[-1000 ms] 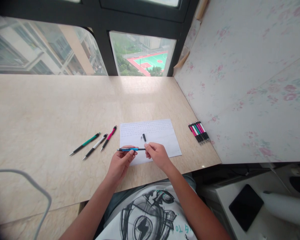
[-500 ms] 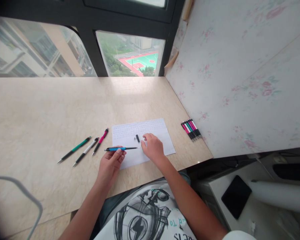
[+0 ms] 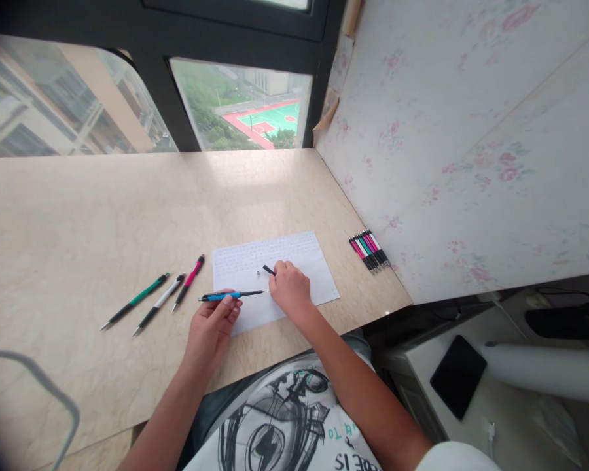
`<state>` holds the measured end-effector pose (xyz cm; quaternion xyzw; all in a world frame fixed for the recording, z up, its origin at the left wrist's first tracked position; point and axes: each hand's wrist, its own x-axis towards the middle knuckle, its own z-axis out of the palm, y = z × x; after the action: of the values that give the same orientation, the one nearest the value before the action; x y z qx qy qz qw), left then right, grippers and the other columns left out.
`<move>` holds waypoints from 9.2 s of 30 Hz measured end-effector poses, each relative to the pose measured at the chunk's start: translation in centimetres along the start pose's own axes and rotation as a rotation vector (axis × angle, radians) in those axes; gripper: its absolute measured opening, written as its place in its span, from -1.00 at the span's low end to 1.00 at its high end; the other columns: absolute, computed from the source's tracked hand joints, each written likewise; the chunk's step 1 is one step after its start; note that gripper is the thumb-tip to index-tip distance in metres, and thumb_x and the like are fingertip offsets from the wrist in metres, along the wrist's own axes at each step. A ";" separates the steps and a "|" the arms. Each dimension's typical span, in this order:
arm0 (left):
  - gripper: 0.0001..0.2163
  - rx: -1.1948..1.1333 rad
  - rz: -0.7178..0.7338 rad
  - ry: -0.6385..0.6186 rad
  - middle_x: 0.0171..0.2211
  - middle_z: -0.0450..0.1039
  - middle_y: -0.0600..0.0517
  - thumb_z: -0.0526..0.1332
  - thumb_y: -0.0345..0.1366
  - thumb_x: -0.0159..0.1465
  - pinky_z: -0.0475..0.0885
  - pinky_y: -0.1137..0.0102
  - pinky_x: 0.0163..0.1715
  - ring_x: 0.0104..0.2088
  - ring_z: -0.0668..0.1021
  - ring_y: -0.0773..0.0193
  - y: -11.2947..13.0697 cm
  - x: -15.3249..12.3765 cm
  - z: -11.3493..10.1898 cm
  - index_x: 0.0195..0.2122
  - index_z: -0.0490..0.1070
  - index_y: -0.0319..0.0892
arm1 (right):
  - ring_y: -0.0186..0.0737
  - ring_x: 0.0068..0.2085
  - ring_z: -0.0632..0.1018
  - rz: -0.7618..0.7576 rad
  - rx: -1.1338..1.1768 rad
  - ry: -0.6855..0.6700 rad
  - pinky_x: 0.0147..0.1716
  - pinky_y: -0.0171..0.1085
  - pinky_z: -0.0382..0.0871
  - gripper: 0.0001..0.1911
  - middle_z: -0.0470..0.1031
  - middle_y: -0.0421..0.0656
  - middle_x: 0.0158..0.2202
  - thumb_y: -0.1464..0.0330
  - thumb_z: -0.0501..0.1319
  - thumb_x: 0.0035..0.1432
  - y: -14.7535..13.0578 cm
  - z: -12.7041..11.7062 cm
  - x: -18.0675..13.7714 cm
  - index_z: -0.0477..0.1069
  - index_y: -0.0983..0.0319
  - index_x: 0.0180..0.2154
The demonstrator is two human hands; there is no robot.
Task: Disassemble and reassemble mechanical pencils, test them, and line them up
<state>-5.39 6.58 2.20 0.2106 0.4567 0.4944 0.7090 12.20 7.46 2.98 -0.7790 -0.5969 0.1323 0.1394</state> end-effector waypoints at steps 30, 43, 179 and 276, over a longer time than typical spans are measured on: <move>-0.73 0.009 -0.055 -0.131 -0.39 0.54 0.03 0.44 -0.26 0.03 0.40 0.46 -0.31 -0.32 0.56 0.31 -0.9 -1.3 0.7 -0.25 0.52 -0.19 | -0.26 -0.36 0.53 -0.037 0.927 -0.249 -0.40 -0.31 0.40 -0.77 0.54 -0.17 -0.39 0.24 0.27 0.07 1.1 -1.7 -3.2 0.50 0.23 -0.24; -0.74 -0.011 -0.030 -0.129 -0.29 0.56 0.00 0.44 -0.27 0.03 0.41 0.47 -0.34 -0.35 0.55 0.36 -0.4 -0.9 0.4 -0.25 0.53 -0.19 | -0.25 -0.32 0.52 -0.141 0.673 -0.130 -0.32 -0.29 0.37 -0.67 0.54 -0.12 -0.36 0.22 0.02 0.31 1.4 -0.4 -0.4 0.48 0.25 -0.27; -0.76 0.019 -0.051 -0.181 -0.30 0.60 -0.07 0.40 -0.20 0.09 0.47 0.41 -0.30 -0.34 0.61 0.27 -0.6 -1.7 1.0 -0.28 0.50 -0.22 | -0.30 -0.45 0.47 -0.197 0.715 -0.158 -0.41 -0.33 0.29 -0.56 0.43 -0.22 -0.53 0.15 -0.01 0.35 0.9 -2.6 -5.4 0.39 0.21 -0.50; -0.84 1.535 0.874 -0.444 -0.10 0.46 -0.12 0.11 -0.40 0.27 0.39 0.18 -0.12 -0.12 0.47 0.08 -1.6 -0.7 -0.5 -0.20 0.46 -0.12 | -0.21 -0.34 0.62 0.190 1.287 0.144 -0.32 -0.20 0.55 0.11 0.50 -0.25 -0.29 0.24 0.39 -0.05 6.9 -0.9 -3.3 -0.31 0.02 0.32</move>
<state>-5.05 5.22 1.09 0.8696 0.3927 0.2272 0.1951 17.87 2.52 1.41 -0.5964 -0.3161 0.4223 0.6050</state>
